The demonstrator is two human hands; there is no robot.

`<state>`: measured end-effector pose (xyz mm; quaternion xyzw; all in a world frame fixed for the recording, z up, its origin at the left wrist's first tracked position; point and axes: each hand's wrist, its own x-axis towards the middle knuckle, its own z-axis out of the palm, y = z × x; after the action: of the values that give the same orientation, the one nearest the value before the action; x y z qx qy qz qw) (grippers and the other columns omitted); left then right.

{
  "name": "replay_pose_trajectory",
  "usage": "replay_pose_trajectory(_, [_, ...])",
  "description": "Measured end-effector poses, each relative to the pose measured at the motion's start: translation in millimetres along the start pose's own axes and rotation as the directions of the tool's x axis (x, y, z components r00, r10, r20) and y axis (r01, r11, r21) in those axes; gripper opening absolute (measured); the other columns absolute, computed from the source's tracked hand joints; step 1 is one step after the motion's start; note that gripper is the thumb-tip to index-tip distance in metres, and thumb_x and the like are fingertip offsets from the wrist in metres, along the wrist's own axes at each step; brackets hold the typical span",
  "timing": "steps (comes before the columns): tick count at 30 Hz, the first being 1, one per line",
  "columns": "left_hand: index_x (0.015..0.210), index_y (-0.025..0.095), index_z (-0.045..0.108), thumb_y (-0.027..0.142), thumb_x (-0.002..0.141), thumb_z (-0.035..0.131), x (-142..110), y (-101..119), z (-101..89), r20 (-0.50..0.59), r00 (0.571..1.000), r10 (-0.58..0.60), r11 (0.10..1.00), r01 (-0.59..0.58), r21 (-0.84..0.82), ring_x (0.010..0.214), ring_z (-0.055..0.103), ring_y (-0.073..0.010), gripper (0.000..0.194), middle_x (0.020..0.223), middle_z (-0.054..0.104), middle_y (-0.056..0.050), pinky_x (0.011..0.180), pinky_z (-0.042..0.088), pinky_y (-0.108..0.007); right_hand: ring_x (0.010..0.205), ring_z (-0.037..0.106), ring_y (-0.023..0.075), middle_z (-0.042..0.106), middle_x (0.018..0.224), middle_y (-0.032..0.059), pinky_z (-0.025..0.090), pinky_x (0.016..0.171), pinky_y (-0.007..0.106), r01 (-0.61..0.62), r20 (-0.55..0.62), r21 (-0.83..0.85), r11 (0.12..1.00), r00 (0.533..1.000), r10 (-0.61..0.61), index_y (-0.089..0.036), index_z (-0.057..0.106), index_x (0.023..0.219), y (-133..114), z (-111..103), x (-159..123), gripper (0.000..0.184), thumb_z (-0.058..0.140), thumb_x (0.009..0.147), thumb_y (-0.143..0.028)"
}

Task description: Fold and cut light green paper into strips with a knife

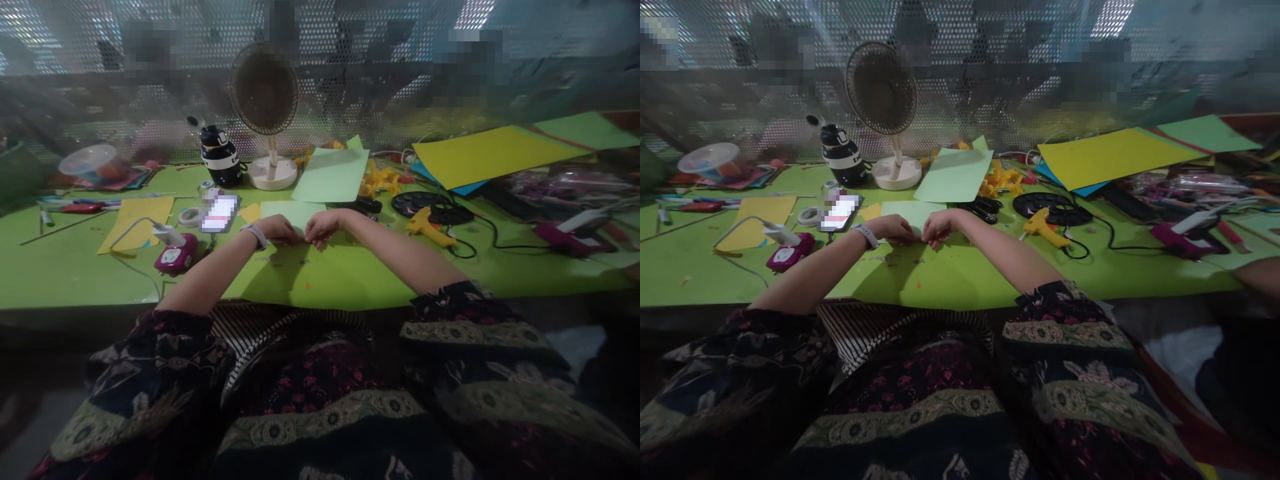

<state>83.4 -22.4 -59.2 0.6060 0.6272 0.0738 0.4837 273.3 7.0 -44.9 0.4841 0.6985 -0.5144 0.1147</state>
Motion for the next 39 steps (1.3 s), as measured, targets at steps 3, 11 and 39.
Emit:
replay_pose_trajectory(3, [0.062, 0.019, 0.074, 0.021, 0.064, 0.091, -0.2, -0.3, -0.4, 0.005, 1.000, -0.013, 1.000, 0.013, -0.018, 0.060, 0.064, -0.0146, 0.017, 0.058, 0.067, -0.002, 0.060, 0.046, -0.026, 0.059, 0.071, 0.0115, 0.072, 0.066, -0.0006, 0.039, 0.047, 0.018, 0.018, -0.040, 0.025, 1.000, 0.999, -0.017, -0.012, 0.067, 0.093, 4.5, 0.1, 2.1, 0.014, 0.080, 0.091, -0.017])
replay_pose_trajectory(11, [0.060, 0.019, 0.073, 0.021, 0.066, 0.091, -4.6, 1.2, 1.4, 0.003, 1.000, -0.006, 1.000, 0.006, -0.015, 0.061, 0.063, -0.0140, 0.019, 0.058, 0.066, -0.002, 0.062, 0.047, -0.025, 0.050, 0.065, 0.0075, 0.071, 0.064, -0.0014, 0.040, 0.045, 0.016, 0.023, -0.059, 0.068, 0.997, 0.998, -0.019, -0.011, 0.069, 0.095, 7.3, 1.3, 4.6, 0.004, 0.073, 0.096, -0.012])
replay_pose_trajectory(39, [0.052, 0.019, 0.062, 0.045, 0.061, 0.099, -45.0, -67.6, -48.1, -0.130, 0.974, -0.188, 0.981, 0.193, 0.026, 0.050, 0.051, -0.0114, 0.046, 0.055, 0.061, -0.002, 0.048, 0.041, -0.024, 0.045, 0.048, 0.0046, 0.061, 0.061, -0.0026, 0.028, 0.040, 0.019, -0.151, -0.215, -0.132, 0.980, 0.969, 0.120, -0.014, 0.065, 0.078, 37.3, -11.2, -39.0, 0.027, 0.081, 0.094, -0.029])
